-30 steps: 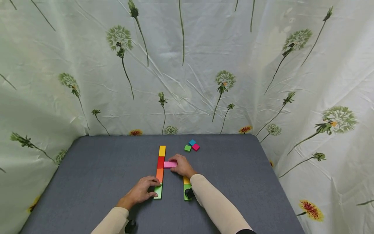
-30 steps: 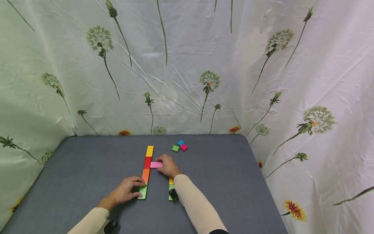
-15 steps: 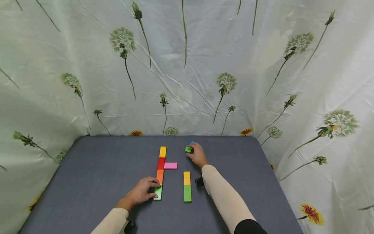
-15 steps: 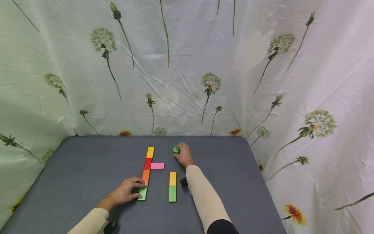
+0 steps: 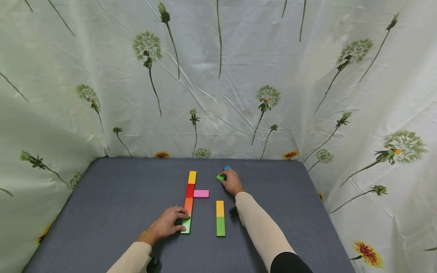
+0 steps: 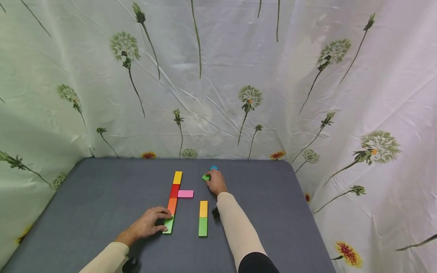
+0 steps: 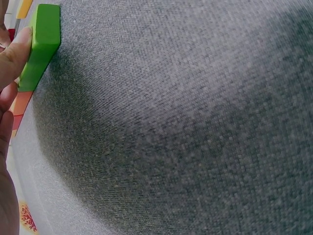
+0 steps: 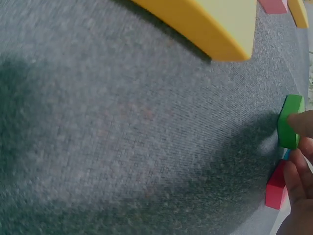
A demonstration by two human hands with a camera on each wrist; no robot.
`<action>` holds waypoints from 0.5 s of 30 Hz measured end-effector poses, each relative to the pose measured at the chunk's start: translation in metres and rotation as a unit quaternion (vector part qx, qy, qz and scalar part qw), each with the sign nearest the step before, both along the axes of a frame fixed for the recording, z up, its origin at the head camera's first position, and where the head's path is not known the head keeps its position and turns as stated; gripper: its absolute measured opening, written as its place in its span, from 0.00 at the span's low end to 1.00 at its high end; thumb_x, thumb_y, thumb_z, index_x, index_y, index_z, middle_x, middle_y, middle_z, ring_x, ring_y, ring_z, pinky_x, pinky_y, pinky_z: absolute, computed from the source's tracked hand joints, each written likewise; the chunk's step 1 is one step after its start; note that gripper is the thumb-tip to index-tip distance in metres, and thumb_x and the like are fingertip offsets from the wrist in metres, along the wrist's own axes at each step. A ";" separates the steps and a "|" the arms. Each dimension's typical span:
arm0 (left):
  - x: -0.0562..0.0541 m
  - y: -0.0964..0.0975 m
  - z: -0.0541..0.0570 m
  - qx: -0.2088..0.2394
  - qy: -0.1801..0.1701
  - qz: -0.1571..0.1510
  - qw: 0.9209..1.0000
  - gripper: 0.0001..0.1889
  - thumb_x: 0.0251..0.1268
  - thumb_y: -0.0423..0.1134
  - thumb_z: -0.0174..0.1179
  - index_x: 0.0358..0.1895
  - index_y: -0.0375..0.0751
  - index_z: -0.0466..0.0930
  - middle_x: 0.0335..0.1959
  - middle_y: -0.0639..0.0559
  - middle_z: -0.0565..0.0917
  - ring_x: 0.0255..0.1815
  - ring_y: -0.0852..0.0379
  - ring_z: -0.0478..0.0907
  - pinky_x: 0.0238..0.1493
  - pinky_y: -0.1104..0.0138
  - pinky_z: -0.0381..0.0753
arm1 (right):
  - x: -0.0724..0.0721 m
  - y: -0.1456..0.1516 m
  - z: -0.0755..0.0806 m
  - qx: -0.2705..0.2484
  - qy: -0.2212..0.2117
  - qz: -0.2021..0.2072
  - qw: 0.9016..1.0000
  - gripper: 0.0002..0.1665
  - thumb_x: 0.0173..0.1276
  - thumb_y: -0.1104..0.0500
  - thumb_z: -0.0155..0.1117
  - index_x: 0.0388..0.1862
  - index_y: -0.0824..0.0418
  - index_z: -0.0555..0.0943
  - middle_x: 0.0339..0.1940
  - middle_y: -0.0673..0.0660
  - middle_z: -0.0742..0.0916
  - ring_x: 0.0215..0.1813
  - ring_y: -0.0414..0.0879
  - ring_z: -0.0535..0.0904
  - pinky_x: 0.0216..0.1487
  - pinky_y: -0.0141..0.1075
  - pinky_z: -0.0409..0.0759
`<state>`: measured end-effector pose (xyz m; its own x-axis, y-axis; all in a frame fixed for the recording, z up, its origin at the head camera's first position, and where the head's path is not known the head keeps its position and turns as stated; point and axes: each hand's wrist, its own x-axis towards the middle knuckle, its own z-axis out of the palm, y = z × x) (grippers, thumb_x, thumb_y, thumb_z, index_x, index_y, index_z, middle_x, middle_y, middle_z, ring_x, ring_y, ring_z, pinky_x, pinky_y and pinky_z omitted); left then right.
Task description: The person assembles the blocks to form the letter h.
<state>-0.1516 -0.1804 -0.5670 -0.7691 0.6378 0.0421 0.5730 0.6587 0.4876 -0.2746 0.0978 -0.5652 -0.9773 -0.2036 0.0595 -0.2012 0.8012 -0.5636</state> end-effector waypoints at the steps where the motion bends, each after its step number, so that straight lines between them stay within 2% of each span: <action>1: 0.000 0.000 0.000 0.001 -0.002 0.000 1.000 0.17 0.48 0.39 0.74 0.45 0.40 0.86 0.43 0.55 0.79 0.47 0.54 0.75 0.52 0.53 0.75 | 0.000 -0.001 -0.001 -0.004 -0.004 -0.001 1.000 0.15 0.61 0.68 0.68 0.48 0.66 0.83 0.49 0.62 0.82 0.54 0.57 0.78 0.55 0.47 0.76; 7: 0.001 -0.001 -0.002 0.008 0.004 0.000 1.000 0.17 0.48 0.38 0.74 0.44 0.40 0.86 0.42 0.55 0.79 0.46 0.55 0.76 0.50 0.55 0.76 | 0.003 -0.003 -0.005 -0.029 -0.023 -0.013 0.999 0.18 0.60 0.70 0.66 0.50 0.68 0.81 0.50 0.62 0.82 0.55 0.56 0.77 0.56 0.47 0.76; 15: 0.001 0.002 -0.003 0.003 0.005 0.004 1.000 0.17 0.49 0.38 0.74 0.44 0.39 0.86 0.42 0.55 0.79 0.46 0.55 0.75 0.50 0.56 0.76 | 0.012 0.001 -0.002 -0.049 -0.028 0.006 0.998 0.19 0.61 0.71 0.64 0.52 0.69 0.81 0.49 0.62 0.83 0.49 0.53 0.79 0.51 0.45 0.78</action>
